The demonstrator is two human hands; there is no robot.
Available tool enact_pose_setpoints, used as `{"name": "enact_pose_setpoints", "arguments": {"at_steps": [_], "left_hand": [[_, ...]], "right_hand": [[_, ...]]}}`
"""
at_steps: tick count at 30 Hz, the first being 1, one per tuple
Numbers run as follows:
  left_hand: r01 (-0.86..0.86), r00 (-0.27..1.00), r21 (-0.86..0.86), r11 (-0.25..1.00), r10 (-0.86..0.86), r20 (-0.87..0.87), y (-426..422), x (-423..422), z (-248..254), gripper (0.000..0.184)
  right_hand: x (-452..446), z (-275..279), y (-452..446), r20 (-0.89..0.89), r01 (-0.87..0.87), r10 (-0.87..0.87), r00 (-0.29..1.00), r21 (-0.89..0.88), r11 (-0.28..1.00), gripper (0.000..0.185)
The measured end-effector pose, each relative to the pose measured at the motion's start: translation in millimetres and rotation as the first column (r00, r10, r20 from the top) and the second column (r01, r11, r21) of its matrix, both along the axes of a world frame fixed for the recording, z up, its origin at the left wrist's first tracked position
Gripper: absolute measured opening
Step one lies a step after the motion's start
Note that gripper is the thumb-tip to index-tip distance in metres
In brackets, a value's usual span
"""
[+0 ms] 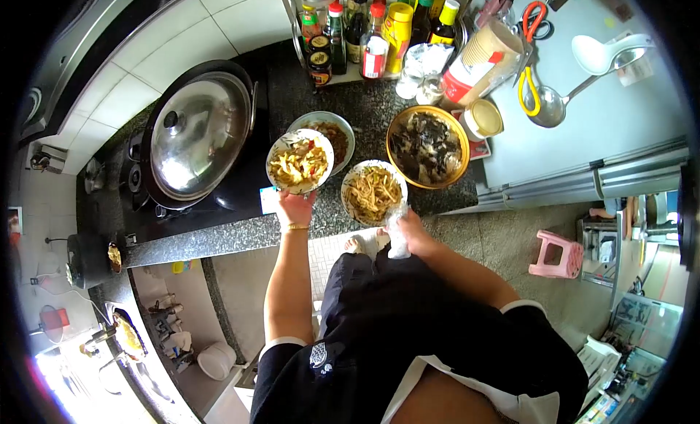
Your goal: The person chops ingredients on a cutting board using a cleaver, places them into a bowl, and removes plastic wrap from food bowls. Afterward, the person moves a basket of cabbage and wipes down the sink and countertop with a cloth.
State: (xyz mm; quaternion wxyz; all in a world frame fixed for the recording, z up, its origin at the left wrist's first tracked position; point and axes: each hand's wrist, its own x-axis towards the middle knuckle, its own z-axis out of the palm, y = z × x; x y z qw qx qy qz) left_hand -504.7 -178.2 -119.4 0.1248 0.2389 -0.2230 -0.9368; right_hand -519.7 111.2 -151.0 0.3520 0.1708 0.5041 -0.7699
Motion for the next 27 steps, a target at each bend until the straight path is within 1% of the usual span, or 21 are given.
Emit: {"name": "enact_pose_setpoints", "arguments": {"at_steps": [1, 2, 4, 5, 7, 9, 11, 12, 14, 15, 16, 18, 19, 20, 21, 22, 24, 25, 27], "left_hand": [[0.014, 1.0, -0.023, 1.0, -0.014, -0.007, -0.8, -13.0, -7.8, 0.062], [0.013, 1.0, 0.027, 1.0, -0.013, -0.007, 0.2, -26.7, -10.4, 0.058], [-0.01, 0.999, 0.055, 0.998, 0.008, 0.044, 10.5, -49.7, 2.8, 0.059], [0.003, 1.0, 0.076, 0.997, -0.004, 0.016, 13.6, -58.4, 3.3, 0.058], [-0.012, 0.999, 0.073, 0.997, 0.009, 0.041, 19.0, -67.6, 4.6, 0.054], [-0.028, 0.999, 0.065, 0.998, 0.025, 0.045, 19.5, -66.0, 8.8, 0.05], [0.015, 0.993, 0.004, 1.0, -0.015, -0.114, 16.4, -49.4, 12.9, 0.05], [0.064, 0.989, -0.022, 0.998, -0.067, -0.132, 8.6, -39.4, 9.1, 0.049], [0.045, 0.998, -0.133, 0.99, -0.049, -0.028, 2.4, -12.5, 10.7, 0.051], [0.03, 0.998, -0.173, 0.984, -0.02, 0.055, 0.9, 1.6, 12.6, 0.054], [0.038, 0.998, -0.238, 0.97, -0.026, 0.057, -2.0, 17.1, 8.4, 0.053], [0.042, 0.997, -0.222, 0.974, -0.025, 0.079, -10.2, 42.5, 2.6, 0.052], [0.008, 0.995, -0.18, 0.984, 0.009, 0.095, -10.7, 55.1, 0.4, 0.05], [-0.025, 0.993, -0.135, 0.991, 0.04, 0.111, -10.0, 65.7, -0.9, 0.049], [-0.051, 0.992, -0.125, 0.991, 0.065, 0.111, -8.9, 72.3, -4.1, 0.046], [-0.044, 0.992, -0.126, 0.991, 0.058, 0.111, -7.6, 78.4, -7.5, 0.046], [-0.088, 0.991, -0.142, 0.986, 0.101, 0.091, -2.7, 84.1, -7.4, 0.038], [-0.079, 0.992, -0.141, 0.987, 0.092, 0.09, -1.3, 84.2, -7.6, 0.038], [-0.138, 0.976, -0.17, 0.976, 0.163, 0.145, 2.4, 81.4, -7.6, 0.024]], "right_hand": [[-0.4, -9.2, 1.4, -0.003, 0.001, -0.001, 1.0, -0.005, 1.0, 0.02], [-0.2, -16.0, 2.8, -0.004, 0.003, -0.003, 1.0, -0.011, 1.0, 0.018], [-1.0, -19.2, 3.1, -0.013, -0.001, 0.002, 1.0, 0.065, 0.998, 0.019], [-1.2, -16.3, 3.2, -0.011, -0.034, 0.036, 0.999, 0.096, 0.995, 0.021], [-6.1, -13.0, -2.6, 0.018, -0.089, 0.087, 0.996, 0.181, 0.98, 0.026], [-10.7, 3.7, -9.9, 0.017, -0.104, 0.103, 0.995, 0.207, 0.973, 0.026], [-16.0, 19.3, -18.7, 0.021, -0.135, 0.134, 0.991, 0.255, 0.957, 0.024], [-19.1, 22.5, -23.9, 0.025, -0.141, 0.139, 0.99, 0.249, 0.958, 0.024], [-24.4, 27.8, -34.3, 0.069, -0.091, 0.076, 0.995, 0.253, 0.963, 0.021], [-25.1, 28.0, -36.4, 0.025, -0.11, 0.107, 0.994, 0.205, 0.973, 0.018], [-24.5, 22.9, -44.8, 0.01, 0.007, -0.009, 1.0, 0.197, 0.98, 0.016], [-32.4, 20.3, -46.0, 0.009, -0.085, 0.085, 0.996, 0.179, 0.98, 0.014], [-32.5, 19.2, -46.5, 0.01, -0.085, 0.084, 0.996, 0.172, 0.981, 0.014], [-32.3, 18.7, -46.2, -0.028, -0.102, 0.108, 0.994, 0.151, 0.983, 0.011], [-32.2, 19.2, -44.5, -0.067, -0.119, 0.128, 0.989, 0.133, 0.984, 0.008], [-32.2, 20.2, -40.8, -0.067, -0.112, 0.121, 0.99, 0.132, 0.985, 0.008], [-31.2, 30.8, -34.8, -0.054, -0.201, 0.199, 0.979, -0.036, 0.979, 0.013], [-29.5, 36.0, -33.0, -0.055, -0.192, 0.19, 0.98, -0.035, 0.981, 0.013], [-26.4, 49.2, -30.4, 0.026, -0.123, 0.123, 0.992, -0.013, 0.992, 0.024]]}}
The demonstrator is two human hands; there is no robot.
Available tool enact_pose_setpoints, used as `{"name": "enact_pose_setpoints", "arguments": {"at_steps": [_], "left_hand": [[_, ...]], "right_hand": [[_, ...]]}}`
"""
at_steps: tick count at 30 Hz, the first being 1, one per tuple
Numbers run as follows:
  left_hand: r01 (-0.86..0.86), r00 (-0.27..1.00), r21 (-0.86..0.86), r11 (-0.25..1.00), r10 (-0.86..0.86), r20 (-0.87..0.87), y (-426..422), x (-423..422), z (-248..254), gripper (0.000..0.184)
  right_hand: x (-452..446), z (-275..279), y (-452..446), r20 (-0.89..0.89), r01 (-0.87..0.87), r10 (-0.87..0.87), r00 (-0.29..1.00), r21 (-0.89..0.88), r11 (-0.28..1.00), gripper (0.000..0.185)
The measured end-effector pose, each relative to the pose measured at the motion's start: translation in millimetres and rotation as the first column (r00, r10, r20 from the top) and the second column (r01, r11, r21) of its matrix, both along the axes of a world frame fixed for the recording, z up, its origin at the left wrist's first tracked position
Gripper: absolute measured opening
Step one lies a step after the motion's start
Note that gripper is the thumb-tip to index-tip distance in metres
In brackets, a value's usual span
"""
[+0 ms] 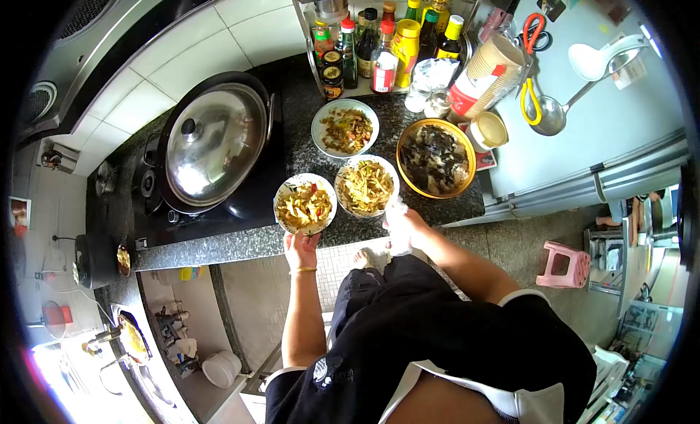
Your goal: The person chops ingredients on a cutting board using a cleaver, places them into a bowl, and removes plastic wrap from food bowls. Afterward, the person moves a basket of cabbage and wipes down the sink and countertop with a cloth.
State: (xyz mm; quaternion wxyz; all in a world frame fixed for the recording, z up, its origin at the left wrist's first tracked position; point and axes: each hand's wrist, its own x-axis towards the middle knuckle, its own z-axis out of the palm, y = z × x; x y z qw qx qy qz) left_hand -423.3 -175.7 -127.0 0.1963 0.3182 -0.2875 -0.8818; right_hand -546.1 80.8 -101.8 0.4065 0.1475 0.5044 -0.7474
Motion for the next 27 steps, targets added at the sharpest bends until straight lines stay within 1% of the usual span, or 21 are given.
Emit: {"name": "enact_pose_setpoints", "arguments": {"at_steps": [2, 3, 4, 5, 6, 10, 11, 12, 13, 14, 15, 17, 18, 19, 21, 22, 23, 24, 25, 26, 27], "left_hand": [[-0.084, 0.995, 0.001, 0.996, 0.084, 0.057, 6.7, -9.7, 10.6, 0.013], [-0.08, 0.995, 0.004, 0.997, 0.079, 0.052, 1.9, -12.7, 1.4, 0.013], [-0.07, 0.993, -0.056, 0.996, 0.075, 0.091, -6.0, -15.9, -8.8, 0.015], [-0.059, 0.989, -0.116, 0.991, 0.074, 0.128, -10.2, -19.5, -16.5, 0.018], [-0.126, 0.967, -0.116, 0.985, 0.147, 0.206, -10.4, -27.7, -14.6, 0.016], [0.089, 0.946, -0.206, 0.974, -0.017, 0.325, -27.5, -40.9, -37.5, 0.026], [0.099, 0.947, -0.204, 0.974, -0.029, 0.32, -22.7, -42.8, -27.9, 0.026], [0.093, 0.917, -0.206, 0.974, -0.003, 0.4, -14.3, -43.5, -5.5, 0.025], [0.089, 0.88, -0.209, 0.974, 0.022, 0.475, -6.2, -45.1, 14.5, 0.024], [0.092, 0.856, -0.253, 0.963, 0.054, 0.514, 0.0, -44.5, 23.2, 0.031], [0.105, 0.857, -0.249, 0.963, 0.04, 0.514, 4.2, -44.1, 20.2, 0.031], [0.113, 0.913, -0.444, 0.889, 0.083, 0.398, 15.3, -36.1, 14.4, 0.032], [0.141, 0.93, -0.451, 0.881, 0.038, 0.366, 36.7, -35.7, 49.7, 0.026], [0.266, 0.937, -0.427, 0.864, -0.129, 0.324, 50.4, -33.0, 70.0, 0.021], [0.504, 0.863, -0.399, 0.766, -0.422, 0.279, 77.2, -30.1, 89.7, 0.02], [0.475, 0.876, -0.477, 0.74, -0.447, 0.18, 91.9, -29.2, 98.1, 0.018], [0.417, 0.9, -0.513, 0.75, -0.421, 0.117, 106.4, -27.0, 122.6, 0.015], [0.351, 0.924, -0.653, 0.672, -0.36, 0.126, 114.8, -24.7, 146.0, 0.013], [0.283, 0.946, -0.772, 0.57, -0.299, 0.126, 117.5, -21.4, 163.6, 0.012], [0.176, 0.96, -0.914, 0.365, -0.27, 0.076, 114.3, -18.1, 171.5, 0.011], [0.056, 0.967, -0.99, 0.133, -0.255, 0.021, 110.5, -15.3, 179.5, 0.011]], "right_hand": [[-0.2, -2.5, 15.0, 0.019, -0.033, 0.033, 0.999, 0.009, 0.999, 0.02], [0.5, -6.6, 26.8, 0.043, -0.073, 0.072, 0.996, 0.015, 0.997, 0.018], [3.9, -9.9, 39.4, 0.024, -0.082, 0.084, 0.996, -0.081, 0.993, 0.02], [6.2, -6.1, 44.5, 0.018, -0.08, 0.081, 0.997, -0.078, 0.994, 0.02], [7.5, 6.3, 47.6, 0.054, -0.059, 0.062, 0.997, -0.053, 0.997, 0.023], [9.4, 40.9, 57.0, 0.091, -0.038, 0.039, 0.995, -0.012, 0.999, 0.033], [10.2, 48.4, 59.3, 0.09, -0.049, 0.049, 0.995, -0.008, 0.999, 0.034], [11.6, 59.2, 58.8, 0.085, -0.037, 0.037, 0.996, -0.006, 0.999, 0.034], [13.0, 72.6, 54.6, -0.032, -0.02, 0.013, 0.999, -0.214, 0.977, 0.032], [15.2, 83.8, 50.5, -0.138, -0.026, -0.034, 0.99, -0.41, 0.912, 0.03], [14.3, 88.9, 50.7, -0.163, -0.054, -0.047, 0.986, -0.564, 0.824, 0.038], [9.5, 93.6, 49.3, -0.009, -0.06, 0.082, 0.997, -0.759, 0.648, 0.058], [7.7, 95.7, 46.8, -0.018, -0.069, 0.086, 0.996, -0.773, 0.63, 0.069], [7.0, 96.9, 43.8, -0.055, -0.104, 0.099, 0.994, -0.782, 0.614, 0.076], [7.3, 95.4, 41.4, -0.226, -0.177, 0.032, 0.974, -0.663, 0.727, 0.091], [9.8, 96.7, 38.0, -0.271, -0.18, 0.009, 0.963, -0.617, 0.766, 0.099], [8.3, 103.3, 29.5, -0.219, -0.133, -0.018, 0.976, -0.652, 0.747, 0.098], [6.8, 109.8, 21.1, -0.167, -0.084, -0.043, 0.985, -0.684, 0.724, 0.097], [6.1, 124.8, 12.8, -0.248, -0.15, -0.044, 0.968, -0.708, 0.69, 0.092], [4.6, 132.3, 6.9, -0.325, -0.217, -0.048, 0.945, -0.725, 0.653, 0.088], [2.4, 130.4, 3.4, -0.251, -0.168, -0.038, 0.967, -0.745, 0.645, 0.09]]}}
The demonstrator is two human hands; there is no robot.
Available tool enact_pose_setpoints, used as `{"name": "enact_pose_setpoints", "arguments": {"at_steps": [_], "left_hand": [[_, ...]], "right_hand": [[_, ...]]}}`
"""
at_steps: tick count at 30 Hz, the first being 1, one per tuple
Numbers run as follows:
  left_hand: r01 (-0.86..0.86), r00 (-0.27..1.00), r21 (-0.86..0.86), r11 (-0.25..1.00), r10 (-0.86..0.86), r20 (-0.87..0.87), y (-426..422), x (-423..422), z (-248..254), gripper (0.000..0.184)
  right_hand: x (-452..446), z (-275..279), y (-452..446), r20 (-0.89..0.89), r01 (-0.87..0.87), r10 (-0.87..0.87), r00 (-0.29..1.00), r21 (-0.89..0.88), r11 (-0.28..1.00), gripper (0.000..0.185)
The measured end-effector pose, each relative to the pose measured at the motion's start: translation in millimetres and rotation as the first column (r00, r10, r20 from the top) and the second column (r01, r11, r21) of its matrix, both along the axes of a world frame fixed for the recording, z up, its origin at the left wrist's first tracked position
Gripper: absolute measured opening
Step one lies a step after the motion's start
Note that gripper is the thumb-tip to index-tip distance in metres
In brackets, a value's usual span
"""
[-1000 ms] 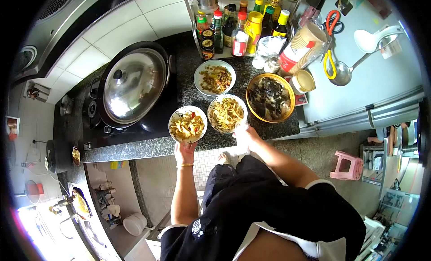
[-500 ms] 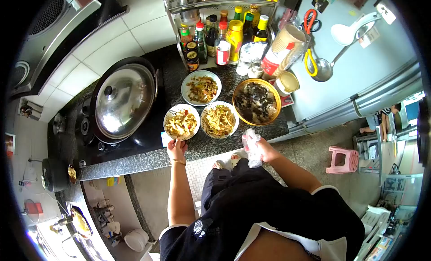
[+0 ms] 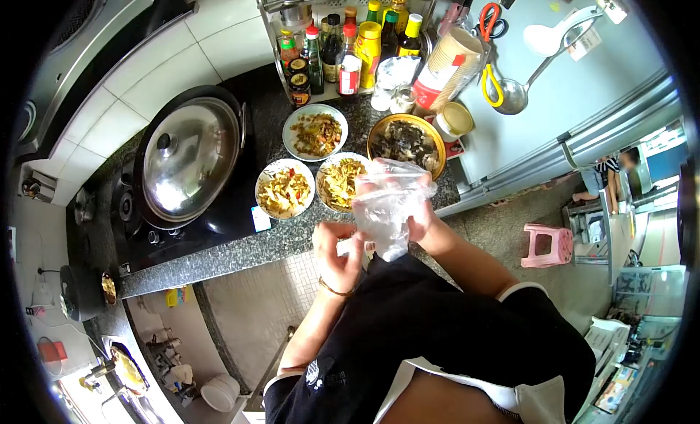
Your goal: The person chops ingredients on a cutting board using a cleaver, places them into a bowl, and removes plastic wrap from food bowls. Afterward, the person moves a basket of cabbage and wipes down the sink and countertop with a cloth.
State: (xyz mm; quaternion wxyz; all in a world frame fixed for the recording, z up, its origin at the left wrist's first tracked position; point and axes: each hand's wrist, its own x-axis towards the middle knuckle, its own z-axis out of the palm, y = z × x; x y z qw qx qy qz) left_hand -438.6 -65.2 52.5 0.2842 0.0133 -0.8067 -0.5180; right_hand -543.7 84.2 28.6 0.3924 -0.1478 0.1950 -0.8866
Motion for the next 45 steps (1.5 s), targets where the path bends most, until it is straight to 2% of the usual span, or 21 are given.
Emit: {"name": "enact_pose_setpoints", "arguments": {"at_steps": [2, 3, 6, 9, 16, 18, 20, 24, 26, 28, 29, 31, 34, 36, 37, 38, 40, 42, 43, 44, 45], "left_hand": [[0.017, 0.997, -0.27, 0.963, -0.038, -0.074, -4.6, 5.2, 12.5, 0.015], [0.038, 0.992, -0.276, 0.96, -0.07, -0.106, -3.0, 6.3, 12.4, 0.016], [0.068, 0.988, -0.302, 0.951, -0.107, -0.112, 5.6, 8.1, 11.6, 0.025], [0.048, 0.992, -0.3, 0.953, -0.08, -0.095, 8.0, 11.2, 9.4, 0.028], [0.031, 0.985, -0.159, 0.987, -0.003, 0.172, -0.4, 19.3, -0.8, 0.039], [0.003, 0.991, -0.273, 0.962, 0.033, 0.131, -5.6, 17.1, -6.5, 0.04], [-0.047, 0.983, -0.4, 0.915, 0.112, 0.143, -12.0, 17.6, -4.8, 0.041], [-0.111, 0.972, -0.439, 0.892, 0.189, 0.14, -23.1, 18.9, -12.4, 0.013], [-0.208, 0.966, -0.361, 0.909, 0.248, 0.069, -37.4, 21.9, -21.7, 0.015], [-0.385, 0.888, -0.031, 0.922, 0.38, 0.26, -49.6, 26.9, -20.5, 0.015], [-0.433, 0.893, 0.228, 0.872, 0.38, 0.242, -56.1, 24.1, -30.2, 0.014], [-0.431, 0.902, 0.616, 0.66, 0.285, 0.325, -67.0, 25.3, -36.6, 0.009], [-0.418, 0.908, 0.736, 0.532, 0.215, 0.361, -42.3, 13.2, -8.0, 0.006], [-0.332, 0.942, 0.765, 0.551, 0.156, 0.297, -34.5, 10.7, -10.6, 0.004], [-0.331, 0.943, 0.762, 0.557, 0.163, 0.29, -24.0, 6.3, -2.4, 0.005], [-0.329, 0.944, 0.759, 0.563, 0.17, 0.283, -15.9, 2.5, 2.7, 0.006], [-0.273, 0.96, 0.742, 0.612, 0.127, 0.249, -3.0, 1.4, 5.1, 0.011], [-0.241, 0.96, 0.553, 0.798, 0.112, 0.256, 15.2, -0.5, 13.8, 0.026], [-0.279, 0.913, 0.133, 0.951, 0.221, 0.342, 18.8, 3.4, 18.1, 0.042], [-0.308, 0.888, -0.277, 0.91, 0.38, 0.26, 25.2, 1.1, 27.0, 0.044], [-0.36, 0.863, -0.402, 0.842, 0.464, 0.198, 35.0, -0.6, 36.7, 0.042]], "right_hand": [[6.1, -2.2, -6.0, 0.042, 0.087, -0.094, 0.995, 0.137, 0.987, 0.087], [6.6, -4.7, -8.0, 0.132, 0.049, -0.061, 0.989, 0.092, 0.995, 0.085], [11.4, -0.1, -21.7, 0.13, 0.124, -0.157, 0.979, 0.231, 0.965, 0.086], [11.9, 0.1, -29.5, 0.151, 0.158, -0.189, 0.97, 0.195, 0.968, 0.082], [21.4, 4.1, -44.1, 0.147, 0.29, -0.347, 0.926, 0.31, 0.906, 0.072], [28.5, 2.8, -50.7, 0.133, 0.254, -0.311, 0.941, 0.328, 0.91, 0.07], [44.4, 29.1, -55.7, 0.159, 0.086, -0.19, 0.969, 0.501, 0.861, 0.063], [59.9, -16.8, -71.3, 0.253, -0.049, -0.096, 0.963, 0.514, 0.856, 0.05], [53.2, -18.0, -70.8, 0.224, -0.228, 0.11, 0.968, 0.614, 0.756, 0.043], [52.7, 21.4, -77.0, 0.116, -0.216, 0.192, 0.974, 0.721, 0.659, 0.043], [50.3, 30.8, -77.2, 0.23, -0.295, 0.184, 0.956, 0.775, 0.559, 0.041], [47.8, -15.3, -84.9, 0.104, -0.198, 0.18, 0.978, 0.729, 0.655, 0.039], [37.8, 21.9, -72.3, -0.077, -0.149, 0.269, 0.96, 0.673, 0.725, 0.051], [27.7, -1.5, -68.1, -0.218, -0.146, 0.338, 0.915, 0.604, 0.783, 0.058], [22.0, -5.9, -61.8, -0.388, -0.009, 0.36, 0.848, 0.669, 0.743, 0.049], [14.7, -6.4, -55.0, -0.395, -0.008, 0.36, 0.845, 0.664, 0.747, 0.049], [-1.6, -8.8, -39.4, -0.643, 0.242, 0.44, 0.626, 0.697, 0.674, 0.037], [-16.1, 0.7, -30.3, -0.706, 0.277, 0.315, 0.634, 0.587, 0.761, 0.026], [-22.7, 1.0, -26.2, -0.736, 0.338, 0.466, 0.49, 0.654, 0.677, 0.026], [-28.0, 0.2, -21.8, -0.72, 0.417, 0.607, 0.336, 0.692, 0.589, 0.027], [-32.0, -1.7, -16.7, -0.64, 0.41, 0.718, 0.274, 0.753, 0.514, 0.021]]}}
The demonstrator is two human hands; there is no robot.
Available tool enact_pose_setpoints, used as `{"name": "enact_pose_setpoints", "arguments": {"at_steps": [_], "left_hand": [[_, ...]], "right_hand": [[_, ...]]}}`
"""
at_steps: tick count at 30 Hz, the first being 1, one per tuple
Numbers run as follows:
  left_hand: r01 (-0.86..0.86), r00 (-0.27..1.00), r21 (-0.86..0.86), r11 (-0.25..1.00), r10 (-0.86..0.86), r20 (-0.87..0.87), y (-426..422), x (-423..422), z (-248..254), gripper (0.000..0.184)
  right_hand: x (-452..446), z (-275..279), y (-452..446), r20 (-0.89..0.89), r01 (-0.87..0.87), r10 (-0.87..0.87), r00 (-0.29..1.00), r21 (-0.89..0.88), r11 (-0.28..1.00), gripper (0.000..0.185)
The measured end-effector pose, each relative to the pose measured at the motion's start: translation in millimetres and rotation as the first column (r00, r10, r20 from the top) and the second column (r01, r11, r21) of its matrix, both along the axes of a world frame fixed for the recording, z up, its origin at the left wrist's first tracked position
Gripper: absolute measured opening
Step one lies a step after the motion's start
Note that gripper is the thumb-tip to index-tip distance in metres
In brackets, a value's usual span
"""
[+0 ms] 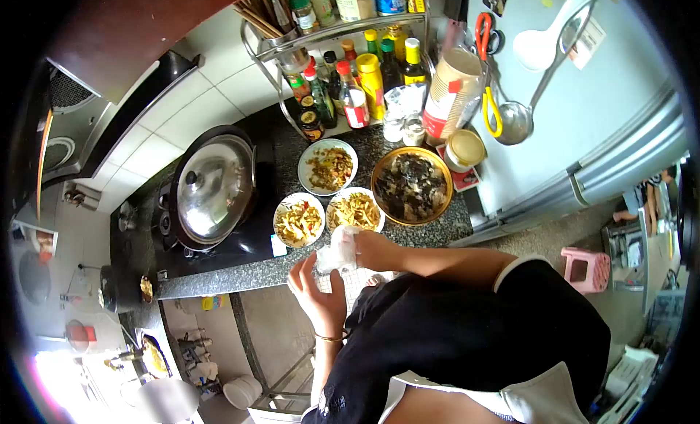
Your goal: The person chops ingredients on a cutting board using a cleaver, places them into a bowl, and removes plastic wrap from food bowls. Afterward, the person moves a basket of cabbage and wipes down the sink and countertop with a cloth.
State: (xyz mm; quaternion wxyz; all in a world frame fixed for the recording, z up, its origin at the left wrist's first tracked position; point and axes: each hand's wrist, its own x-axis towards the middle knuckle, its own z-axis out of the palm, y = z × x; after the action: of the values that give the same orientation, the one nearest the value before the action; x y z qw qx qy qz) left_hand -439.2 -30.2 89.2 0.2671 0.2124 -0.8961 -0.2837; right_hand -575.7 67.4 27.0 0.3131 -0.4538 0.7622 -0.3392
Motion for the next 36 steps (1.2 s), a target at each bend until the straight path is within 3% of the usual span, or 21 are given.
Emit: {"name": "enact_pose_setpoints", "arguments": {"at_steps": [1, 3, 4, 5, 7, 9, 11, 13, 15, 17, 21, 23, 24, 25, 27, 30, 31, 32, 36], "left_hand": [[-0.058, 0.998, -0.142, 0.988, 0.058, -0.004, 9.2, -1.8, 5.9, 0.039], [0.003, 1.0, -0.203, 0.979, 0.001, 0.02, 15.9, -3.1, 4.2, 0.026], [-0.02, 0.996, -0.206, 0.978, 0.038, 0.085, 20.6, -1.9, 1.3, 0.022], [-0.052, 0.985, -0.206, 0.977, 0.084, 0.148, 26.3, 0.4, -2.0, 0.018], [-0.185, 0.967, -0.221, 0.958, 0.217, 0.13, 33.2, 5.0, -6.0, 0.013], [-0.309, 0.942, -0.117, 0.944, 0.321, 0.097, 38.3, 19.7, -12.7, 0.011], [-0.442, 0.893, -0.076, 0.894, 0.446, 0.058, 38.2, 37.7, -20.1, 0.013], [-0.574, 0.818, 0.002, 0.819, 0.574, 0.042, 37.9, 59.9, -18.9, 0.015], [-0.626, 0.78, 0.074, 0.776, 0.624, 0.054, 37.5, 84.7, -16.9, 0.019], [-0.674, 0.739, -0.021, 0.739, 0.674, -0.007, 41.7, 103.8, -17.9, 0.013], [-0.768, 0.635, -0.175, 0.616, 0.769, -0.077, 57.2, 141.0, -24.8, 0.007], [-0.805, 0.585, -0.19, 0.562, 0.807, -0.087, 66.0, 160.1, -27.3, 0.008], [-0.824, 0.557, -0.194, 0.533, 0.824, -0.104, 70.9, 170.7, -27.3, 0.008], [-0.839, 0.535, -0.194, 0.508, 0.836, -0.122, 74.6, 182.4, -27.4, 0.008], [-0.874, 0.475, -0.19, 0.448, 0.869, -0.14, 79.9, 206.6, -31.8, 0.008], [-0.917, 0.382, -0.187, 0.352, 0.911, -0.158, 85.7, 240.9, -31.2, 0.008], [-0.936, 0.331, -0.18, 0.303, 0.932, -0.149, 89.7, 254.4, -30.9, 0.008], [-0.945, 0.307, -0.165, 0.282, 0.94, -0.15, 92.6, 266.0, -32.7, 0.008], [-0.982, 0.164, -0.134, 0.136, 0.962, -0.219, 117.5, 307.1, -29.7, 0.016]], "right_hand": [[0.9, -1.2, 1.5, -0.002, -0.02, 0.02, 1.0, -0.01, 1.0, 0.021], [8.6, 9.0, 5.4, 0.019, 0.066, -0.063, 0.998, -0.19, 0.98, 0.016], [10.7, -16.2, 2.6, -0.197, -0.121, 0.063, 0.978, -0.293, 0.948, 0.017], [12.1, 17.7, 6.5, -0.247, -0.207, 0.158, 0.956, -0.187, 0.96, 0.019], [20.1, 6.1, 1.5, -0.268, -0.326, 0.303, 0.915, -0.045, 0.944, 0.02], [18.1, 8.9, 2.2, -0.262, -0.46, 0.421, 0.868, -0.109, 0.881, 0.02], [18.1, 6.3, -1.0, -0.096, -0.461, 0.46, 0.883, -0.365, 0.809, 0.031], [29.7, 4.0, -6.2, -0.104, -0.423, 0.43, 0.897, -0.49, 0.763, 0.032], [42.5, 15.5, -7.2, 0.134, -0.328, 0.424, 0.896, -0.444, 0.834, 0.041], [54.9, 23.8, -15.9, 0.037, -0.379, 0.456, 0.889, -0.498, 0.78, 0.047], [97.6, 19.3, -47.7, -0.171, -0.476, 0.481, 0.86, -0.609, 0.635, 0.035], [128.5, 18.5, -65.7, 0.118, -0.361, 0.565, 0.816, -0.66, 0.659, 0.029], [142.6, 22.0, -72.5, 0.114, -0.391, 0.598, 0.793, -0.658, 0.644, 0.029], [157.9, 28.9, -79.8, -0.167, -0.553, 0.602, 0.781, -0.633, 0.542, 0.026], [189.8, 35.5, -93.8, -0.351, -0.748, 0.682, 0.642, -0.482, 0.456, 0.021], [230.0, 24.7, -103.5, -0.487, -0.867, 0.722, 0.492, -0.355, 0.351, 0.02], [244.2, 21.4, -105.8, -0.484, -0.87, 0.737, 0.472, -0.39, 0.301, 0.02], [256.3, 15.2, -108.6, -0.598, -0.898, 0.674, 0.434, -0.35, 0.268, 0.021], [300.8, -7.4, -114.6, -0.425, -0.925, 0.868, 0.257, -0.369, 0.093, 0.024]]}}
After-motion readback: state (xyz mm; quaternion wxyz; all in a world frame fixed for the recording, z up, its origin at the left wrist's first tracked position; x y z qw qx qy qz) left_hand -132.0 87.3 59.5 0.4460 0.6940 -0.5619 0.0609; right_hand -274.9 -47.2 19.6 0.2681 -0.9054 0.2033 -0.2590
